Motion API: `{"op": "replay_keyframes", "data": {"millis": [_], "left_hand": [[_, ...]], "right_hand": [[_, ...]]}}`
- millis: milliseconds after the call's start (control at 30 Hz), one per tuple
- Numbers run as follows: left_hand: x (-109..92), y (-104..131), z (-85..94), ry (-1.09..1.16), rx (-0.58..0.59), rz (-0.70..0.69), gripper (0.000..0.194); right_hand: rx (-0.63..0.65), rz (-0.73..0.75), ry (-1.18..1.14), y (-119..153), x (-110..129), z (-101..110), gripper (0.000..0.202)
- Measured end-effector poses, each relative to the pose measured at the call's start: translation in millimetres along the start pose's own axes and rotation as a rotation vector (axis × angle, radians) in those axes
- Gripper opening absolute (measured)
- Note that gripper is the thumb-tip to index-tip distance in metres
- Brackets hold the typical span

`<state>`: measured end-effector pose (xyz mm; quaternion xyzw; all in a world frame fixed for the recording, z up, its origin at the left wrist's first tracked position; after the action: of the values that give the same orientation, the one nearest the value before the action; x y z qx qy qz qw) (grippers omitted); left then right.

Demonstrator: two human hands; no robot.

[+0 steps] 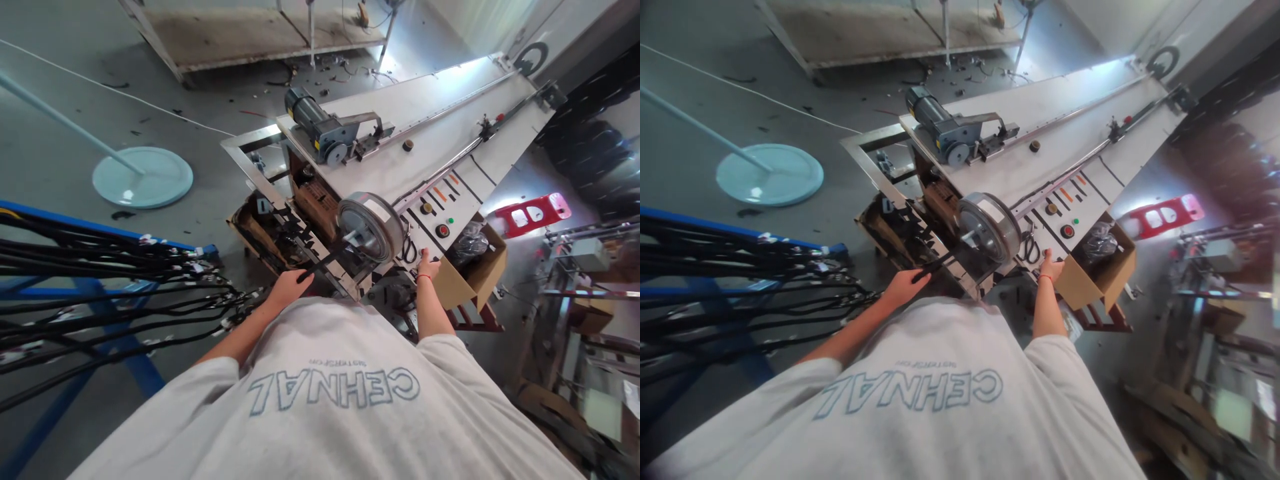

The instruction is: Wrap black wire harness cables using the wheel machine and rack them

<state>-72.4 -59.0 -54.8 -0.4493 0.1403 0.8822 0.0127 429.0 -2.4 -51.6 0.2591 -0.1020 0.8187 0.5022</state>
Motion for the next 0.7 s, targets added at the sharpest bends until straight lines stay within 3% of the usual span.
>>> {"op": "replay_keyframes", "data": {"millis": [167,500,700], "left_hand": [[-21,-20,-0.3,0.042,-0.058,0.017,0.041],[-72,-63,-25.5,-0.020,0.006,-0.021,0.035],[-79,-71,-30.7,-0.027,0.002,-0.049,0.033]], "right_hand": [[0.001,0.019,0.013,-2,0,-1,0.069],[0.000,0.006,0.026,4,3,4,0.063],[-0.005,0.013,0.012,5,3,5,0.060]]}}
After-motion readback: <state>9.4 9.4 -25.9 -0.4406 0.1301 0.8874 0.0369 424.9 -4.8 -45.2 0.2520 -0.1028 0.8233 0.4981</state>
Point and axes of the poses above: each hand's wrist, its own y-axis away from the middle knuckle, its own z-axis out of the back of the hand, x = y × z, the point moved 9 cm from there along -y, towards the middle knuckle, and after that the axes turned 3 degrees about y, right-handed, at the moved point
